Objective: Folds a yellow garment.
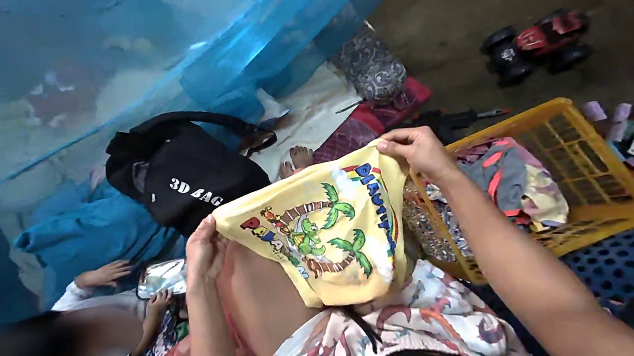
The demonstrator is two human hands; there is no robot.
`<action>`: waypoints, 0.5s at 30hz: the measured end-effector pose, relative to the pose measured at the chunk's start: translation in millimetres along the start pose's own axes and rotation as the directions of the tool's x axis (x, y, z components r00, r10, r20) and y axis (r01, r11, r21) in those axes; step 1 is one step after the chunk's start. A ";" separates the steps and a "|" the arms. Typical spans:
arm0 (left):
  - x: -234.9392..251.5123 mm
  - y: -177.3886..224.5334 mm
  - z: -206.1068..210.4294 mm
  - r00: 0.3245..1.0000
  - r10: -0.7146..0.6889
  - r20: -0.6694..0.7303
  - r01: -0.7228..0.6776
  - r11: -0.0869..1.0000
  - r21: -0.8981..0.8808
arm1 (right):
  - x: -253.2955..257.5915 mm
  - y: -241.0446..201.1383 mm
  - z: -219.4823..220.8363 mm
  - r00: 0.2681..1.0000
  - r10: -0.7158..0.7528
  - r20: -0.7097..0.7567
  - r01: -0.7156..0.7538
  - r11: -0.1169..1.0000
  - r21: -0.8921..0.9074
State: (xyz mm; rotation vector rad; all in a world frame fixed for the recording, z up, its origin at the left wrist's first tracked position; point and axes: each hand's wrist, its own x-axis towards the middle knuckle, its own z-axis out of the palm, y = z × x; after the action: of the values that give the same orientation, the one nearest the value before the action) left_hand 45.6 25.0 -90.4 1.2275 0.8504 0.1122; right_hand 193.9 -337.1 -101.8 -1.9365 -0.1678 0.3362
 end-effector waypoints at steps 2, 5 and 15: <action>0.6 1.5 1.7 0.999 0.050 0.013 -0.050 0.999 -0.020 | 8.9 -6.0 1.5 0.999 0.004 -0.040 -0.004 1.000 -0.010; 2.4 4.2 2.0 0.996 0.087 -0.017 -0.088 0.995 -0.047 | 16.1 4.4 3.5 0.996 -0.060 -0.072 0.056 0.997 -0.054; -10.6 17.5 -0.8 0.969 0.243 -0.038 -0.240 0.968 0.074 | 24.4 -7.6 6.1 0.997 0.000 -0.080 -0.004 0.999 -0.042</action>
State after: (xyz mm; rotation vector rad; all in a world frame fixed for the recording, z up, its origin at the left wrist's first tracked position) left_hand 43.9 26.9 -70.0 1.3956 0.7473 0.3114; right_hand 215.5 -322.2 -100.7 -1.9886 -0.1213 0.2580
